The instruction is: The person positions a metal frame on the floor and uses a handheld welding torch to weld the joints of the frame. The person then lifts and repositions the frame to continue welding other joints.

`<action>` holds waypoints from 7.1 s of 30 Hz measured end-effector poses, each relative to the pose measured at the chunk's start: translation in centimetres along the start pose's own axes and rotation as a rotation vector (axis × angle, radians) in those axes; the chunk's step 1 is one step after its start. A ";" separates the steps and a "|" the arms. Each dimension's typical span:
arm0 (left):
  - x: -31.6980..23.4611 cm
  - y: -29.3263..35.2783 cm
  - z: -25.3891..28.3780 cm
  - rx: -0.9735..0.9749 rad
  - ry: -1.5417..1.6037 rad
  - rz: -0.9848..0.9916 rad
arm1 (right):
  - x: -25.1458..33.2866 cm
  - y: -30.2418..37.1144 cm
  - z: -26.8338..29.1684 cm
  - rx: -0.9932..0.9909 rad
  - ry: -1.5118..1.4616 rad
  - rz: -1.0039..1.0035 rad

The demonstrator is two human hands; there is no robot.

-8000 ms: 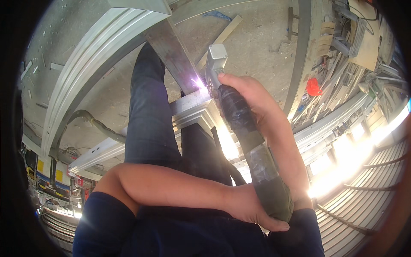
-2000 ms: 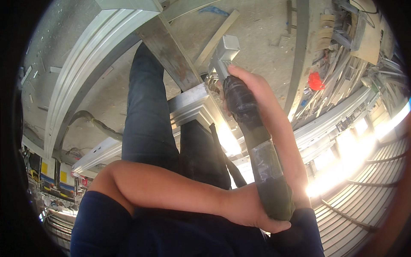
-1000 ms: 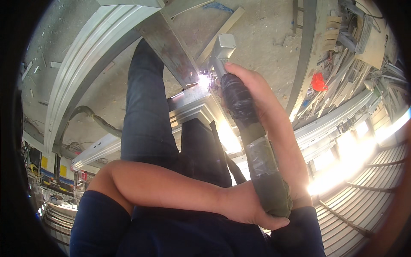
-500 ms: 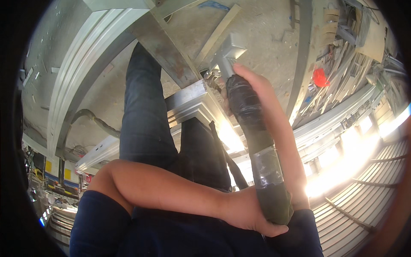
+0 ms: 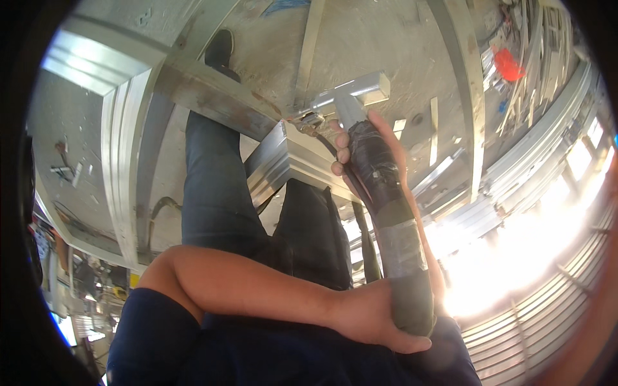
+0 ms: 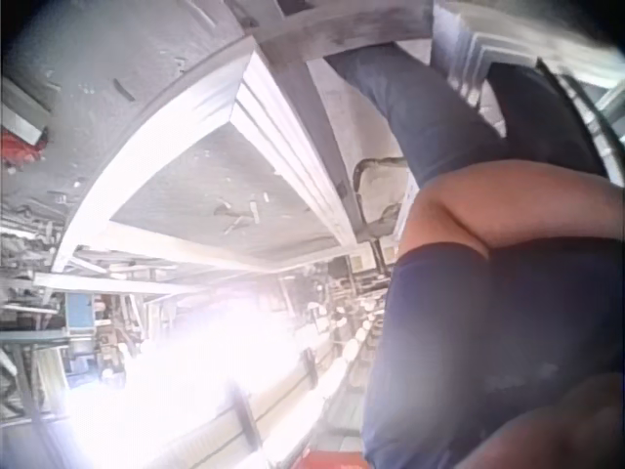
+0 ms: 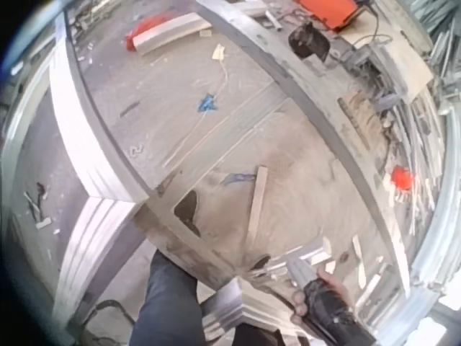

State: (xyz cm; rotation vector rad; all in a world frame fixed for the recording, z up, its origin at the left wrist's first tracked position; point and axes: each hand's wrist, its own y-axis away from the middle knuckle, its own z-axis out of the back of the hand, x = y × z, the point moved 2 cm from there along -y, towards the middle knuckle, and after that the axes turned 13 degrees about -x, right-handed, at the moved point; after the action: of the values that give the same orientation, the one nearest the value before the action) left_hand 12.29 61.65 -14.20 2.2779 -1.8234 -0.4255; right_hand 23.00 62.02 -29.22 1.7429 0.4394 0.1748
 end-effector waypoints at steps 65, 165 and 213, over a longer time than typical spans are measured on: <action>1.9 -1.9 -2.5 -0.056 -0.141 0.306 | -0.6 1.7 4.5 0.004 -0.190 -0.035; -2.7 2.4 0.2 -0.094 0.027 -0.127 | -0.7 -0.1 -8.4 -0.341 0.773 0.099; -3.0 3.2 -0.8 -0.101 0.046 -0.158 | -1.0 1.0 -8.9 -0.327 0.668 0.091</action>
State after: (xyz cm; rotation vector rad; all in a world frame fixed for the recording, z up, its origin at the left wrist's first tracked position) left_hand 9.06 63.81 -12.13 2.3503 -1.5690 -0.4749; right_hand 19.10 69.59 -26.13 1.3505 0.7651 0.8604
